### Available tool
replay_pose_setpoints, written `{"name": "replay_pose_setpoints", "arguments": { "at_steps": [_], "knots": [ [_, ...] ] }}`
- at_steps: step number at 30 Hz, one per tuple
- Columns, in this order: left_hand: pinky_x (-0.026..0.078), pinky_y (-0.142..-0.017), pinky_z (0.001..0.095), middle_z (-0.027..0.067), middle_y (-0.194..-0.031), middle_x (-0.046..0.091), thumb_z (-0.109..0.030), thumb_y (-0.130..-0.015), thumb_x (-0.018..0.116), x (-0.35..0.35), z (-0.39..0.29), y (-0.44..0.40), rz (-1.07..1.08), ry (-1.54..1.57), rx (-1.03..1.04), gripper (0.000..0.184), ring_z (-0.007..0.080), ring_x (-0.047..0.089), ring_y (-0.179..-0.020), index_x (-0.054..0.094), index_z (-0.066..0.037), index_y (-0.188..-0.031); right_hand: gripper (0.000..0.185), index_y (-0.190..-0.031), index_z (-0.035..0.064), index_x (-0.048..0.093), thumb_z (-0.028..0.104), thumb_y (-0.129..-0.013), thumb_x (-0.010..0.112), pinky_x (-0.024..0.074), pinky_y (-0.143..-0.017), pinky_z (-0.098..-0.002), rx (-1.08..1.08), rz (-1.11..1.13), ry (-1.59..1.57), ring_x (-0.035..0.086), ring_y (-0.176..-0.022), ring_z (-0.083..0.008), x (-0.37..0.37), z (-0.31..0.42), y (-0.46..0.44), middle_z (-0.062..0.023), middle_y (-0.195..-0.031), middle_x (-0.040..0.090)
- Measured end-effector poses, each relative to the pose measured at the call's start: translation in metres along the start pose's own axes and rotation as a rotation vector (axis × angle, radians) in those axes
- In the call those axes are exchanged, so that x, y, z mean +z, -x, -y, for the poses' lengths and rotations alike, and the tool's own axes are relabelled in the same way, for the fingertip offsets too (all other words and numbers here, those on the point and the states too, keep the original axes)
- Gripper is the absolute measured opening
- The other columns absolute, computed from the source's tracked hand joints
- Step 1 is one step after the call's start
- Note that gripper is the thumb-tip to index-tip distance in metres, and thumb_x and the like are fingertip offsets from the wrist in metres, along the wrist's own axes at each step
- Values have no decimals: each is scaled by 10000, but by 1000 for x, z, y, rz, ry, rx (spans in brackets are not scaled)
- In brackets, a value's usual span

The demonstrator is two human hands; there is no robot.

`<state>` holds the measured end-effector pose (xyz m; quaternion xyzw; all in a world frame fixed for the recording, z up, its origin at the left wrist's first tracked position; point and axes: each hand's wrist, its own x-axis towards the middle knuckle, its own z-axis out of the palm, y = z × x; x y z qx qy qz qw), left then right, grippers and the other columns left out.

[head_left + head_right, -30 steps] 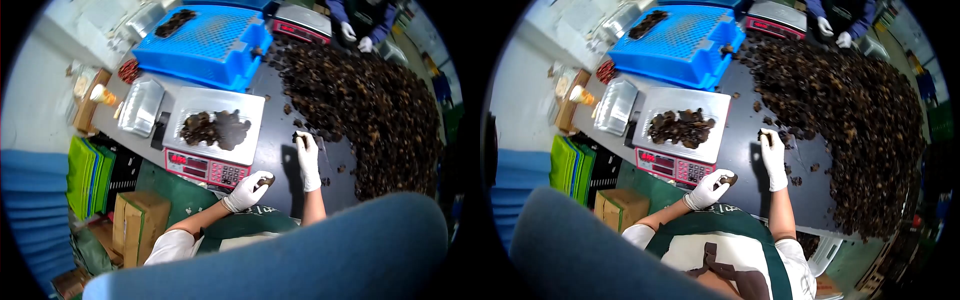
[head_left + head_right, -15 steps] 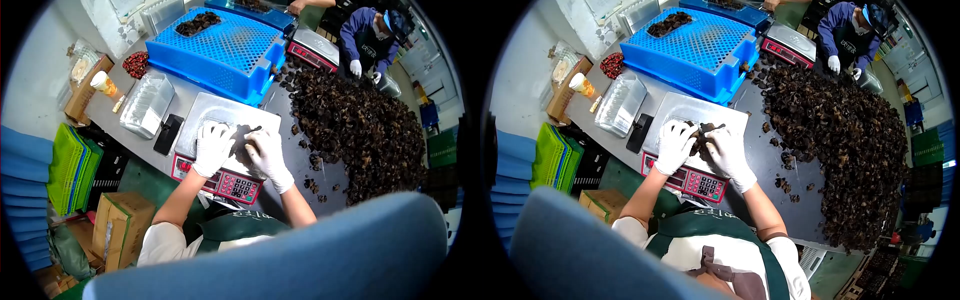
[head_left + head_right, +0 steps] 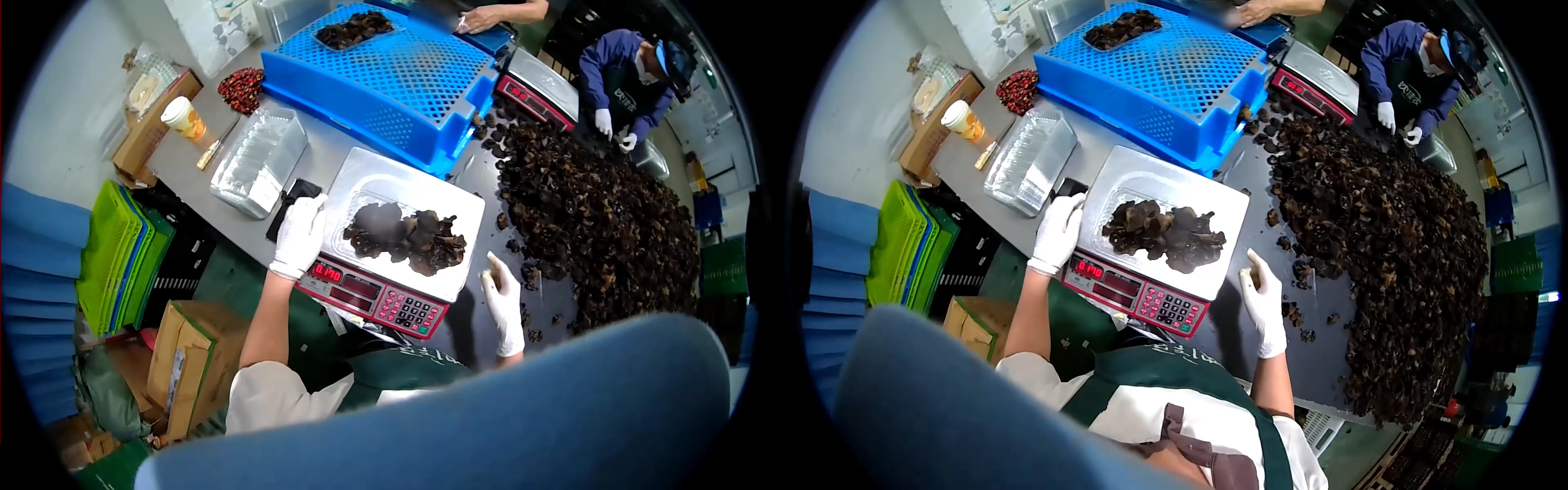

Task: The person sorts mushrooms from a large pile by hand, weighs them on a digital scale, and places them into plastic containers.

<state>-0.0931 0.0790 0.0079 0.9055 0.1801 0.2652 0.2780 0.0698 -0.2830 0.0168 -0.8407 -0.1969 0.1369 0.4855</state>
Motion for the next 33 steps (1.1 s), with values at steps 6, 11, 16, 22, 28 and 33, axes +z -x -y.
{"name": "replay_pose_setpoints", "arguments": {
  "at_steps": [6, 11, 16, 22, 28, 33],
  "knots": [
    [487, -681, 351, 139, -837, 598, -140, -930, 593, 27, -1, 9, 202, 100, -116, 287, 267, 584, -714, 611, -16, -1188, 516, -1402, -16, 476, 104, -918, 606, 463, -675, -236, 145, 153, 6, 495, -673, -67, 25, -5, 12, -28, -722, 583],
    [474, -538, 221, 18, -789, 574, -66, -925, 590, 52, 23, -1, 261, 468, -318, 275, 59, 545, -583, 595, 24, -1185, 436, -1343, -56, 504, 53, -922, 534, 473, -684, -216, 126, 121, -240, 553, -719, -57, 28, -5, -15, -8, -845, 631],
    [483, -511, 207, 14, -786, 583, -91, -948, 579, 44, 13, -71, 119, 787, -428, 289, 58, 553, -588, 577, -6, -1224, 424, -1354, -11, 518, 45, -933, 509, 430, -617, -192, -122, 26, -184, 492, -680, -20, 21, 27, -103, 45, -815, 567],
    [510, -516, 221, 29, -842, 585, -108, -940, 589, 65, 42, -150, 5, 799, -383, 315, 80, 574, -603, 579, -7, -1238, 444, -1341, -25, 544, 44, -902, 536, 382, -599, -175, -214, 18, -236, 440, -660, -19, 32, 47, -208, 55, -765, 532],
    [541, -485, 263, 71, -881, 599, -43, -917, 559, 89, 74, -210, -48, 749, -413, 323, 117, 591, -566, 568, 24, -1233, 426, -1340, -18, 547, 187, -968, 584, 458, -565, -220, -52, -13, -442, 602, -669, -91, 53, 43, -268, -73, -946, 701],
    [570, -521, 280, 118, -959, 623, -26, -923, 542, 97, 75, -252, -154, 825, -519, 377, 148, 625, -608, 512, 49, -1291, 391, -1329, 2, 558, 218, -1003, 543, 439, -557, -209, 48, 86, -541, 574, -646, -81, 40, 47, -250, -75, -954, 706]
  ]
}}
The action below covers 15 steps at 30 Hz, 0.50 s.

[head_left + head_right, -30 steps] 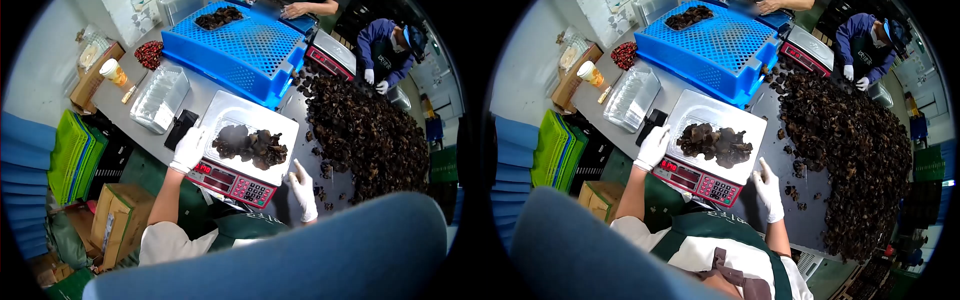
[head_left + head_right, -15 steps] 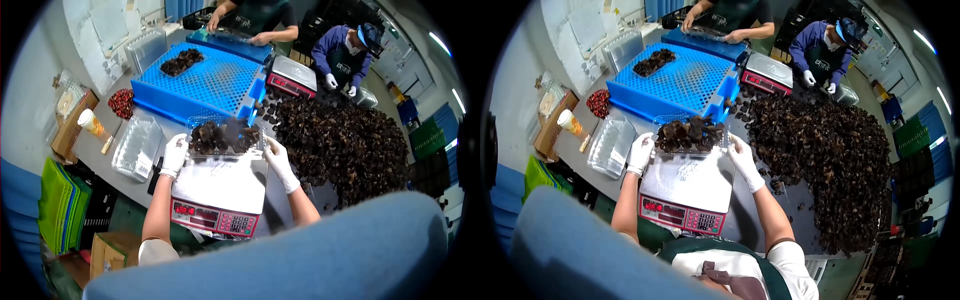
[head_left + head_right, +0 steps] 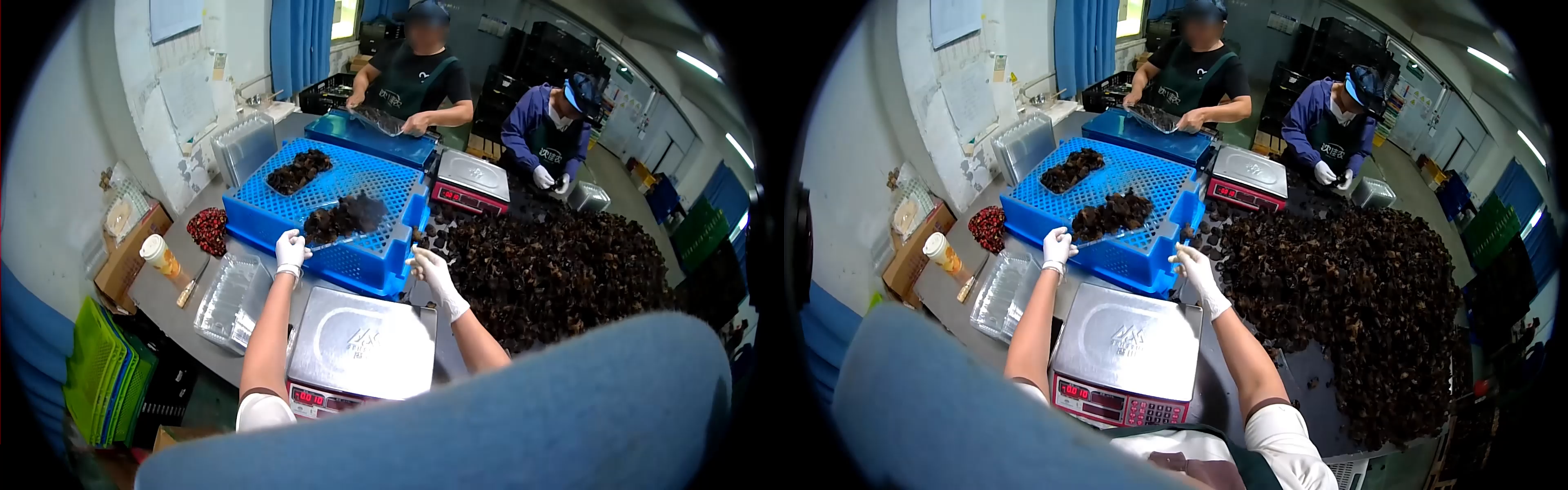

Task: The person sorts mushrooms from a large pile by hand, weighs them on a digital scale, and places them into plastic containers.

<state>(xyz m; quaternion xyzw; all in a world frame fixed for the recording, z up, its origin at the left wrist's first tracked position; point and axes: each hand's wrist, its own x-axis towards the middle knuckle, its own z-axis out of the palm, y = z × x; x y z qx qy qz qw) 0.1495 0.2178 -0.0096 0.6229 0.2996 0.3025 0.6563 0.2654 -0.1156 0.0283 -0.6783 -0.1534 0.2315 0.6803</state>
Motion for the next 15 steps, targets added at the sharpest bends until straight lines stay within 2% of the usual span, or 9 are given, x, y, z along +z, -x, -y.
{"name": "replay_pose_setpoints", "arguments": {
  "at_steps": [1, 2, 5, 6, 8, 11, 12, 14, 15],
  "knots": [
    [580, -536, 285, 127, -977, 627, -21, -924, 542, 4, -1, -7, -30, 60, -41, 398, 163, 641, -630, 492, 55, -1311, 372, -1312, 1, 572, 208, -1004, 545, 443, -568, -208, -17, 19, 7, 567, -652, -75, -1, 1, 8, -70, -953, 705],
    [601, -632, 305, 153, -1061, 623, -14, -930, 538, 6, -2, -15, -24, 126, -101, 452, 193, 676, -753, 439, 64, -1364, 335, -1279, -2, 598, 177, -1001, 547, 442, -597, -198, -19, 15, 31, 550, -677, -61, -4, 1, 18, -53, -934, 697],
    [595, -730, 312, 177, -1160, 602, -14, -935, 541, 7, 11, -26, 29, 147, -4, 501, 205, 678, -865, 396, 57, -1409, 309, -1238, -5, 619, 179, -997, 561, 424, -598, -192, -43, 48, 19, 537, -693, -51, -22, -2, 47, -37, -908, 687],
    [577, -788, 301, 201, -1260, 568, -26, -941, 553, 1, 3, -13, 56, 65, 46, 516, 208, 667, -937, 389, 48, -1424, 284, -1194, -7, 638, 183, -994, 571, 409, -596, -192, -20, 42, -11, 524, -695, -45, -27, 0, 63, -20, -894, 680],
    [551, -812, 298, 193, -1305, 562, -71, -924, 608, -22, 4, -3, 93, -160, 159, 487, 211, 659, -957, 473, 38, -1379, 257, -1150, -2, 658, 183, -988, 583, 407, -596, -203, -29, 26, 1, 518, -690, -46, -51, -15, 87, -18, -896, 689],
    [492, -918, 343, 146, -1148, 617, -141, -896, 661, -77, 2, 34, 2, -659, 550, 356, 260, 610, -1050, 610, -3, -1220, 242, -1148, 12, 665, 169, -982, 585, 416, -603, -208, -17, -60, 51, 520, -691, -50, -91, -43, 140, -27, -904, 701],
    [479, -924, 385, 169, -1144, 600, -164, -891, 651, -93, -12, 57, -4, -827, 470, 368, 306, 597, -1053, 608, -2, -1218, 239, -1149, 15, 667, 163, -980, 584, 424, -610, -206, 14, -106, 37, 528, -694, -50, -103, -52, 160, -30, -909, 703],
    [439, -946, 460, 169, -1157, 583, -277, -876, 638, -132, -1, 83, -140, -1221, 578, 426, 366, 541, -1094, 610, -40, -1229, 237, -1159, 19, 664, 146, -978, 577, 437, -622, -202, 75, -196, -15, 545, -700, -51, -123, -74, 201, -36, -917, 706],
    [432, -955, 464, 169, -1159, 576, -278, -878, 635, -150, 7, 92, -107, -1233, 498, 439, 374, 517, -1136, 593, -40, -1245, 240, -1167, 21, 660, 136, -977, 571, 443, -628, -199, 108, -239, -53, 554, -703, -52, -132, -84, 220, -41, -920, 706]
  ]
}}
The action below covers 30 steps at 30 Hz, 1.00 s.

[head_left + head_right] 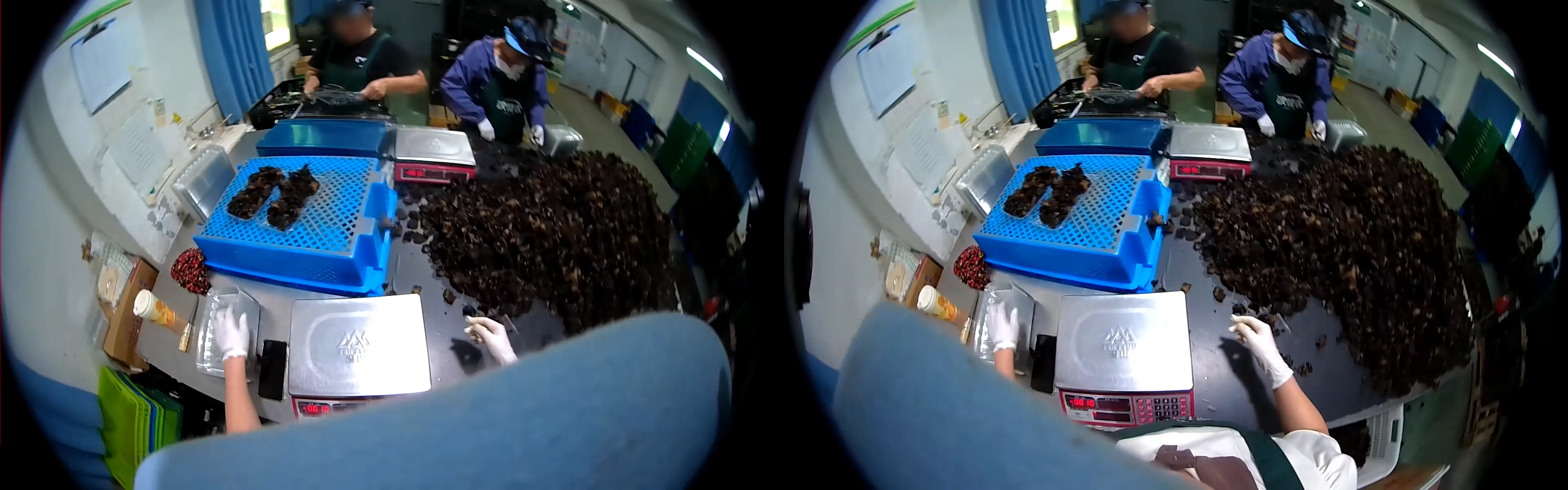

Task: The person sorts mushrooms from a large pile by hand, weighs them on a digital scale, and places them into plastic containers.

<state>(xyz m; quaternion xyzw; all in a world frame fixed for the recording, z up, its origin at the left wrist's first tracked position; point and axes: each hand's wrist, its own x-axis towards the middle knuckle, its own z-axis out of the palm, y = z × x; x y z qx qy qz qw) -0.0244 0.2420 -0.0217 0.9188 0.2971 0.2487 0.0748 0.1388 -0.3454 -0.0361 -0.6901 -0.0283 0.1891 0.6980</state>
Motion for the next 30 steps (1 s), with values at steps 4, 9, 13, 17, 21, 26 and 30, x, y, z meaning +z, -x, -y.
{"name": "replay_pose_setpoints", "arguments": {
  "at_steps": [4, 9, 13, 17, 21, 26, 30],
  "knots": [
    [494, -763, 415, 145, -864, 643, -209, -867, 653, 22, 59, 28, -6, 111, -55, 175, 322, 626, -831, 670, -43, -919, 252, -1180, 16, 647, 121, -975, 546, 445, -622, -196, 64, -131, -54, 558, -702, -56, -28, -34, 59, -61, -932, 699],
    [470, -720, 310, 63, -756, 643, -186, -876, 658, 64, 137, 1, 170, 509, -185, 192, 132, 549, -729, 678, -1, -831, 256, -1163, -1, 653, 140, -968, 566, 479, -695, -233, 187, -158, 121, 585, -766, -84, -22, -40, 107, -50, -934, 698],
    [472, -735, 325, 77, -808, 637, -194, -879, 656, 40, 119, -11, 152, 348, -97, 193, 156, 556, -761, 675, -2, -865, 269, -1172, -7, 648, 145, -969, 557, 491, -818, -254, 212, -60, 156, 607, -867, -107, -9, -61, 135, -59, -980, 700],
    [474, -751, 339, 90, -860, 631, -201, -881, 655, 13, 74, -4, 78, 175, 43, 200, 180, 563, -793, 672, -3, -900, 290, -1180, 22, 659, 171, -950, 563, 485, -905, -290, 191, 31, 310, 640, -940, -148, 18, -65, 158, -105, -1007, 705],
    [477, -766, 354, 104, -912, 625, -208, -884, 653, -20, -4, 33, 32, 89, 240, 211, 203, 569, -826, 669, -4, -935, 244, -1076, 81, 700, 168, -873, 594, 493, -878, -394, -72, -79, 606, 635, -981, -305, 18, -70, 164, -127, -1020, 692],
    [480, -785, 372, 122, -978, 617, -218, -888, 651, -47, -93, 92, 135, 119, 512, 232, 233, 578, -866, 665, -5, -979, 192, -1009, 99, 672, 150, -833, 613, 449, -888, -436, -312, -352, 867, 551, -976, -310, -35, -68, 145, -97, -972, 616],
    [482, -801, 387, 136, -1030, 611, -225, -890, 649, -55, -139, 141, 203, 109, 679, 252, 257, 585, -898, 662, -6, -1014, 269, -1070, 103, 650, 92, -803, 615, 442, -914, -420, -388, -499, 927, 535, -1019, -297, -67, -64, 121, -89, -1035, 583]
  ]
}}
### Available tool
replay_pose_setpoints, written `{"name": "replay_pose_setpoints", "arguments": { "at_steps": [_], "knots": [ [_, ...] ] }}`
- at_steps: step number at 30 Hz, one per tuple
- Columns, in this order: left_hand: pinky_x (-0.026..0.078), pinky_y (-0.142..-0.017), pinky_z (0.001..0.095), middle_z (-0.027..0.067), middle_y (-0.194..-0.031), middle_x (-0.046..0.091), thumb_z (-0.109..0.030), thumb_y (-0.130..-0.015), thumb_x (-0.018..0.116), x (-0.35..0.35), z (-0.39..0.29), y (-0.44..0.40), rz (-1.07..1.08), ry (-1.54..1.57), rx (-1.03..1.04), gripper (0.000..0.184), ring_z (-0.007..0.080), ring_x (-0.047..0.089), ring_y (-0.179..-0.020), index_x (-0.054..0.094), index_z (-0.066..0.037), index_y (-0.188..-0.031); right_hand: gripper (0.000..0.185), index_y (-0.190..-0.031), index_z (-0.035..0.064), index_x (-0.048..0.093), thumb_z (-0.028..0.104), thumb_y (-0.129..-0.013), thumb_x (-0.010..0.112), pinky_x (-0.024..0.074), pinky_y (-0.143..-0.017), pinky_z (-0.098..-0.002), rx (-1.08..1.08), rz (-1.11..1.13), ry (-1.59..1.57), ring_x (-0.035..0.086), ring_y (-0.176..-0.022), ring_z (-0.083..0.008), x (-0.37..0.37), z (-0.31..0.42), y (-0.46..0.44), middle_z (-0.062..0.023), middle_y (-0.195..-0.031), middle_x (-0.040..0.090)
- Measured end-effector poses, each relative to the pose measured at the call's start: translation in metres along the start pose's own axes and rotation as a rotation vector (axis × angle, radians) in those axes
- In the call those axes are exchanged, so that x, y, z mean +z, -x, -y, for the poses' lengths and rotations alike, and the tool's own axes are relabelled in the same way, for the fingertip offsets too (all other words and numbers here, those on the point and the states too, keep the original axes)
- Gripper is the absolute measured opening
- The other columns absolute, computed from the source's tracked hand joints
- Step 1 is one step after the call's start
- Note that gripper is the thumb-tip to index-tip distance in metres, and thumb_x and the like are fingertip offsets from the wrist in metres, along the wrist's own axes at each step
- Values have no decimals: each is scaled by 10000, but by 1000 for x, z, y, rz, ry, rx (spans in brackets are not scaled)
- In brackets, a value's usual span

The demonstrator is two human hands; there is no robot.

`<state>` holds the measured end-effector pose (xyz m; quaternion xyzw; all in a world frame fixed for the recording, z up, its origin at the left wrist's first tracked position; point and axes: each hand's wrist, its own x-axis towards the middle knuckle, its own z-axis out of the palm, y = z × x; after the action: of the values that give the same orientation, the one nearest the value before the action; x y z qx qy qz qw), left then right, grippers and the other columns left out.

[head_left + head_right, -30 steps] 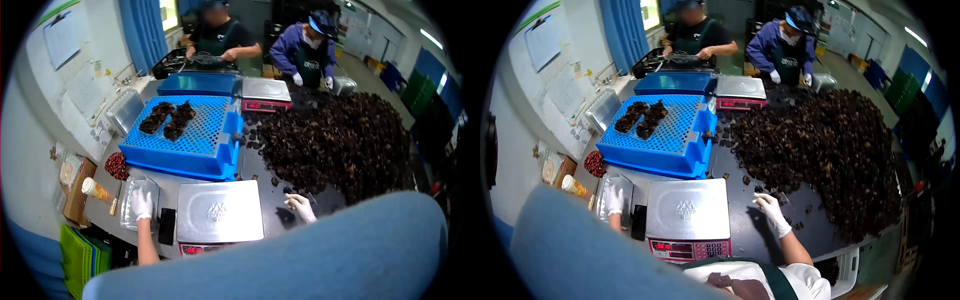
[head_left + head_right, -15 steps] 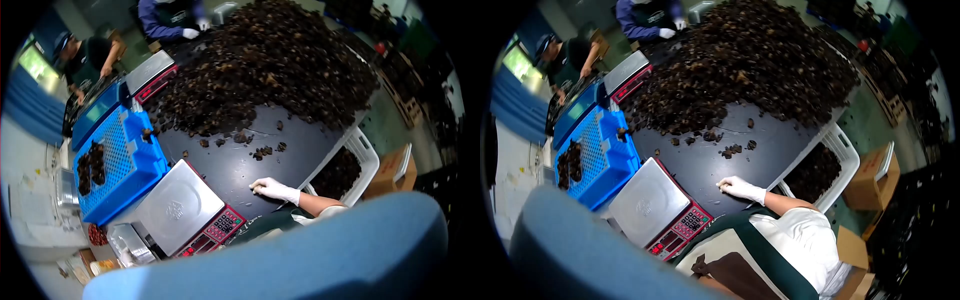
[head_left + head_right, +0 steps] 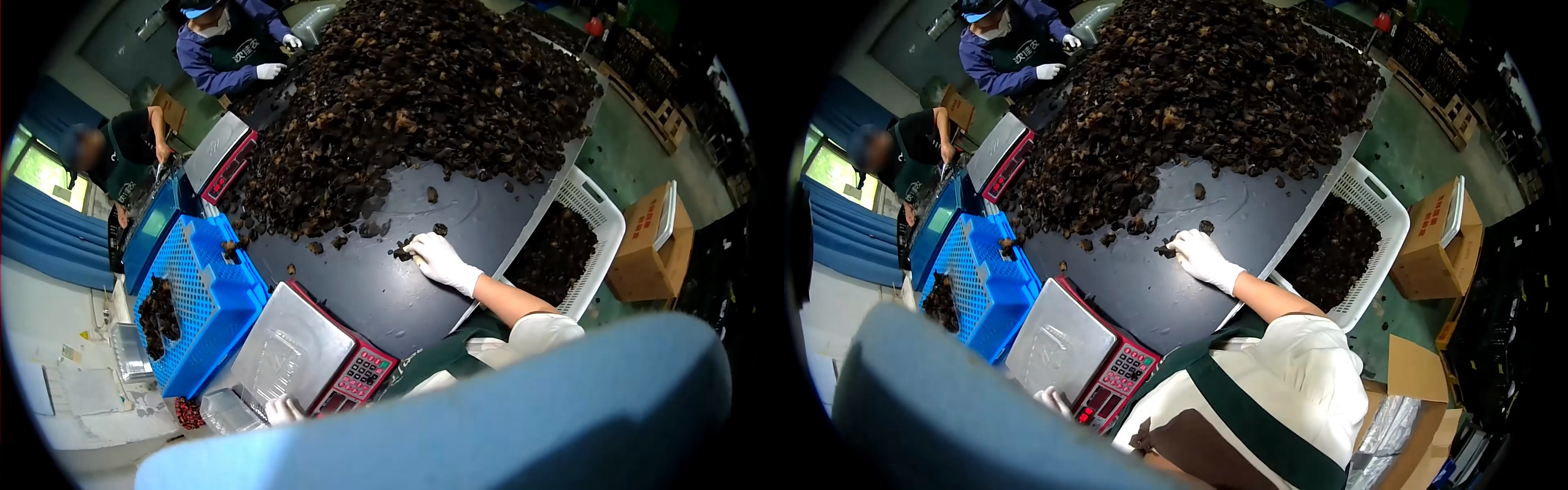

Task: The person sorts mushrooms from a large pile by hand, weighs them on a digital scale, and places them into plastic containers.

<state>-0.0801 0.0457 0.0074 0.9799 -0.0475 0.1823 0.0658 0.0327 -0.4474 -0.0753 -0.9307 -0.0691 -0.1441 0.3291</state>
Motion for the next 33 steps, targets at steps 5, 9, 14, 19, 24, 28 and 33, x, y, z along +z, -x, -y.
{"name": "replay_pose_setpoints", "arguments": {
  "at_steps": [5, 9, 14, 19, 24, 28, 33],
  "knots": [
    [477, -881, 417, 189, -1151, 532, -144, -900, 619, -13, -71, -10, -200, -13, 4, 346, 320, 563, -1049, 595, -35, -1228, 296, -1072, 144, 665, 133, -776, 668, 382, -975, -430, -235, -33, 354, 540, -1049, -255, 20, -13, -21, -46, -1013, 620],
    [434, -992, 431, 158, -1158, 554, -73, -912, 590, 9, -150, -31, -74, 607, -3, 317, 303, 558, -1106, 586, -24, -1225, 176, -962, 132, 705, 163, -790, 679, 398, -953, -421, -208, -77, 166, 561, -1003, -250, 19, -14, -33, -21, -920, 665],
    [491, -981, 391, 163, -1360, 493, -218, -1009, 530, 88, -254, -62, 485, 1602, -641, 450, 283, 590, -1141, 416, -48, -1410, 190, -1051, 54, 690, 144, -889, 644, 510, -770, -313, 344, 259, -715, 627, -797, -184, -12, 19, -25, -73, -896, 692],
    [536, -965, 364, 154, -1359, 524, -242, -958, 631, 139, -284, -76, 716, 2078, -747, 562, 276, 578, -1204, 401, -54, -1435, 191, -1111, 5, 629, 46, -929, 586, 479, -885, -282, 349, 522, -1028, 606, -949, -128, -10, 25, 5, -86, -1009, 684],
    [549, -887, 305, 109, -1226, 622, -150, -956, 628, 119, -301, -82, 603, 1829, -778, 352, 205, 642, -1060, 566, -20, -1278, 213, -1083, 29, 646, 46, -874, 611, 512, -869, -348, 201, 387, -980, 658, -934, -214, -18, 17, 5, -110, -997, 689],
    [547, -726, 279, 85, -1018, 654, -31, -956, 535, 63, -274, -103, 160, 1182, -534, 153, 148, 647, -818, 629, 0, -1072, 252, -1065, 97, 660, 155, -820, 660, 481, -905, -426, -70, 122, -386, 624, -996, -289, -32, -16, -14, -66, -1040, 673],
    [467, -886, 310, 86, -1030, 610, -46, -958, 528, 46, -114, -76, -368, 577, -542, 180, 178, 568, -949, 613, -10, -1112, 353, -1103, 156, 643, 218, -761, 702, 366, -985, -434, -28, -12, 1, 511, -1104, -279, -24, -62, -9, -50, -1168, 578]
  ]
}}
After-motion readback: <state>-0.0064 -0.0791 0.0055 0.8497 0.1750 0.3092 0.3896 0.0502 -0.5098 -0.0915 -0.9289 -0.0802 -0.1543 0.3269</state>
